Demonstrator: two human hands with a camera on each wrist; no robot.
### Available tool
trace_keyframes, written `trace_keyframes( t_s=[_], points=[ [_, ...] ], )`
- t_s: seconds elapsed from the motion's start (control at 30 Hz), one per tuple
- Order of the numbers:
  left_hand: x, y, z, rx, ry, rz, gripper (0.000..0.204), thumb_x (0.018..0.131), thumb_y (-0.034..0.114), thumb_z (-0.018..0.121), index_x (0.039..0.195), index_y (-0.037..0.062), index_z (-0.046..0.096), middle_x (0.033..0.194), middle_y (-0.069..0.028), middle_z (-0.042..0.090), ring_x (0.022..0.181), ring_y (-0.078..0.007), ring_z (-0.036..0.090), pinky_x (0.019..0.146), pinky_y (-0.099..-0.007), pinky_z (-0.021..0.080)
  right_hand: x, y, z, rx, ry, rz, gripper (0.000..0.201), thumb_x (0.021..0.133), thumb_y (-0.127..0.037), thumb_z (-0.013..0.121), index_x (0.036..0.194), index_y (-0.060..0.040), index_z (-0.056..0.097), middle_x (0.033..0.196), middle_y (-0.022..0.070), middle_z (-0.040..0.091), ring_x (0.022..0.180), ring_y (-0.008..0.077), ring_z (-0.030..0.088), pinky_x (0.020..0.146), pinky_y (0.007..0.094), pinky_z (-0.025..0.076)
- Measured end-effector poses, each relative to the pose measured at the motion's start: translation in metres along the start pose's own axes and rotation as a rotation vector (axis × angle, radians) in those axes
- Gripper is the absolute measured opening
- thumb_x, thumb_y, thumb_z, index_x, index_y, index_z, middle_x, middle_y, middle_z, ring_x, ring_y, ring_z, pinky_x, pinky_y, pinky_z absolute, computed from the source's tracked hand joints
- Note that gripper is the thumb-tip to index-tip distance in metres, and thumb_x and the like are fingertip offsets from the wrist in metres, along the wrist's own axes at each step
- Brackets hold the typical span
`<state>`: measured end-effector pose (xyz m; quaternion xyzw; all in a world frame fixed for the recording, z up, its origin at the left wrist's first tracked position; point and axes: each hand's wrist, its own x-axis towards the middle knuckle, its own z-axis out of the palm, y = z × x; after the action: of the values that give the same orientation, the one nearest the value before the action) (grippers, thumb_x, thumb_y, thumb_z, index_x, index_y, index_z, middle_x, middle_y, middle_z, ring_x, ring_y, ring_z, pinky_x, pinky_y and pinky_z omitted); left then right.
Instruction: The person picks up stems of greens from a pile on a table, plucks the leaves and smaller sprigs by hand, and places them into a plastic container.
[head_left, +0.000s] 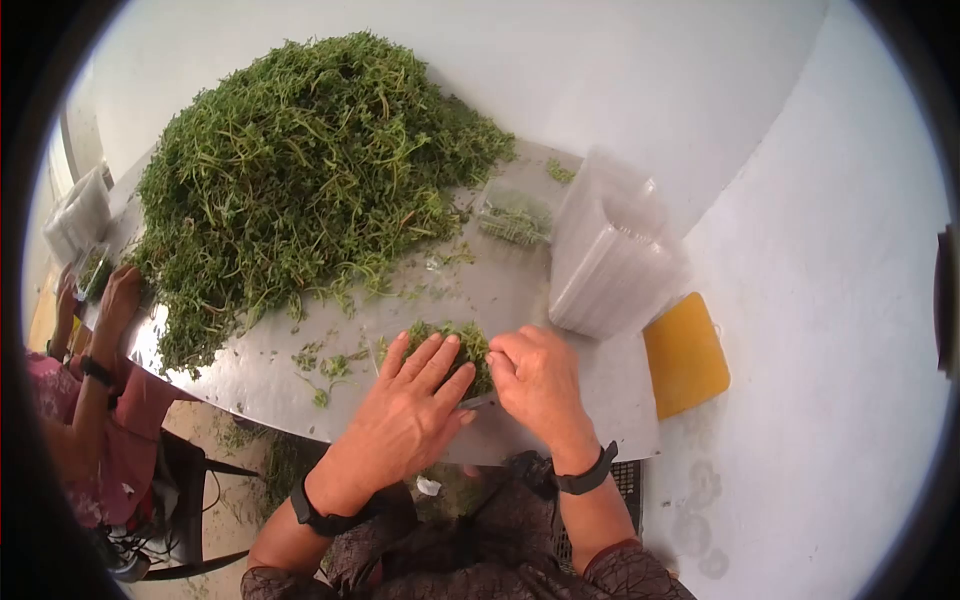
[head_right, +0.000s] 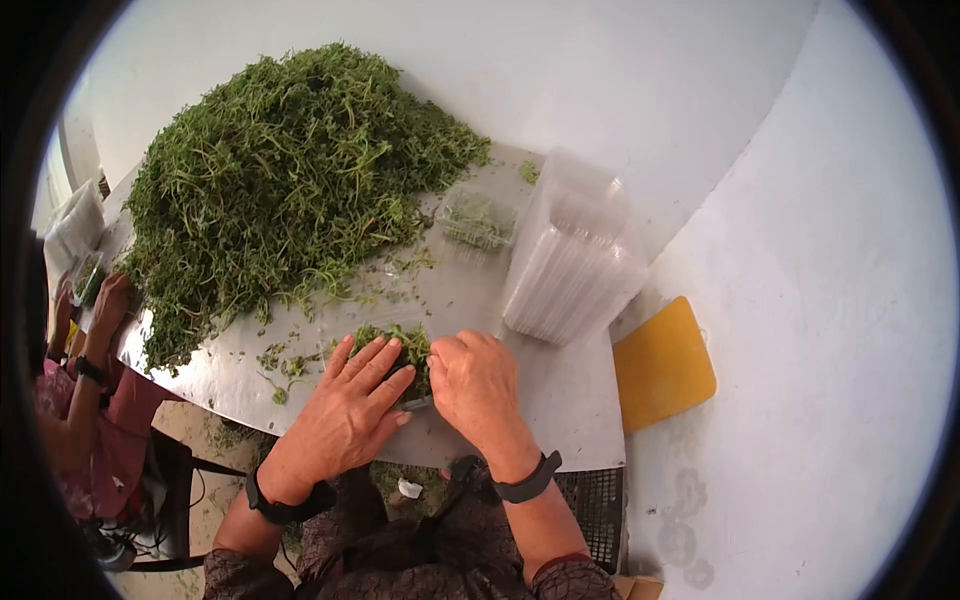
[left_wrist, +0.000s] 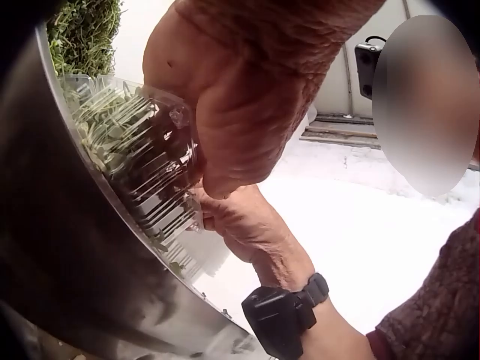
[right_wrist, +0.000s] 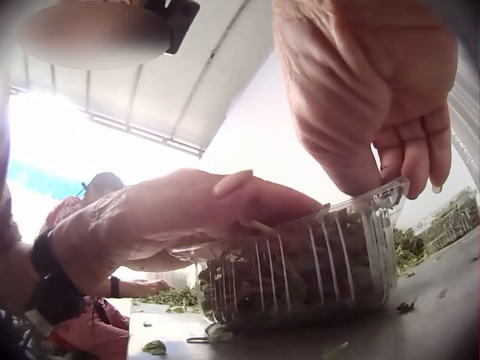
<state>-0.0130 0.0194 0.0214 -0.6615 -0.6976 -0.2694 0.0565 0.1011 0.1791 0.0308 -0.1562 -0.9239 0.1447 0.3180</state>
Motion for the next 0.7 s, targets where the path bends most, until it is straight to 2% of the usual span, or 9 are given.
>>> trace_keyframes(
  t_s=[0.17,0.23,0.27,0.37,0.57,0.7],
  points=[
    [-0.002,-0.005,-0.003,-0.074,0.049,-0.008,0.046,0.086,0.017,0.067,0.128,0.0003,0.056,0.140,-0.0257,0.048,0.132,-0.0423,0.044,0.115,-0.0562,0.027,-0.004,0.001,0.005,0.011,-0.014,0.001,0.007,0.080,-0.007,0.068,0.085,-0.0029,0.067,0.075,0.0133,0.061,0.075,0.0352,0.060,0.068,0.0446,0.048],
    [-0.004,-0.006,-0.002,-0.075,0.041,-0.022,0.045,0.086,0.017,0.066,0.127,0.0004,0.057,0.141,-0.0248,0.047,0.133,-0.0420,0.043,0.115,-0.0556,0.026,-0.002,0.001,0.003,0.112,0.032,-0.007,0.007,0.082,-0.009,0.068,0.087,-0.0032,0.068,0.077,0.0137,0.062,0.074,0.0348,0.060,0.066,0.0439,0.048],
    [-0.005,-0.006,-0.003,-0.078,0.036,-0.019,0.045,0.086,0.016,0.066,0.128,0.0010,0.057,0.142,-0.0239,0.046,0.134,-0.0416,0.042,0.115,-0.0553,0.026,-0.002,-0.001,0.000,0.149,0.015,0.058,0.007,0.084,-0.009,0.067,0.088,-0.0032,0.068,0.079,0.0142,0.063,0.074,0.0343,0.061,0.066,0.0427,0.048],
    [-0.010,-0.007,-0.003,-0.065,0.034,-0.029,0.046,0.086,0.016,0.066,0.130,0.0024,0.056,0.145,-0.0224,0.045,0.136,-0.0409,0.041,0.116,-0.0546,0.026,-0.004,0.004,0.000,0.159,0.067,0.081,0.006,0.084,-0.007,0.066,0.088,-0.0025,0.069,0.079,0.0142,0.064,0.075,0.0342,0.062,0.067,0.0417,0.049],
    [-0.018,-0.007,-0.005,-0.014,0.044,-0.063,0.051,0.087,0.016,0.066,0.134,0.0043,0.053,0.147,-0.0217,0.043,0.137,-0.0401,0.039,0.117,-0.0535,0.025,-0.007,0.001,-0.002,0.153,0.021,0.129,0.008,0.084,-0.004,0.064,0.090,-0.0014,0.069,0.082,0.0135,0.065,0.077,0.0335,0.062,0.069,0.0411,0.049],
    [-0.020,-0.009,-0.003,-0.030,0.039,-0.063,0.050,0.088,0.018,0.066,0.134,0.0045,0.053,0.147,-0.0219,0.043,0.137,-0.0403,0.040,0.117,-0.0537,0.025,-0.007,0.002,0.001,0.130,0.016,0.090,0.009,0.083,-0.003,0.064,0.090,-0.0013,0.069,0.082,0.0134,0.065,0.077,0.0330,0.062,0.069,0.0408,0.049]
  ],
)
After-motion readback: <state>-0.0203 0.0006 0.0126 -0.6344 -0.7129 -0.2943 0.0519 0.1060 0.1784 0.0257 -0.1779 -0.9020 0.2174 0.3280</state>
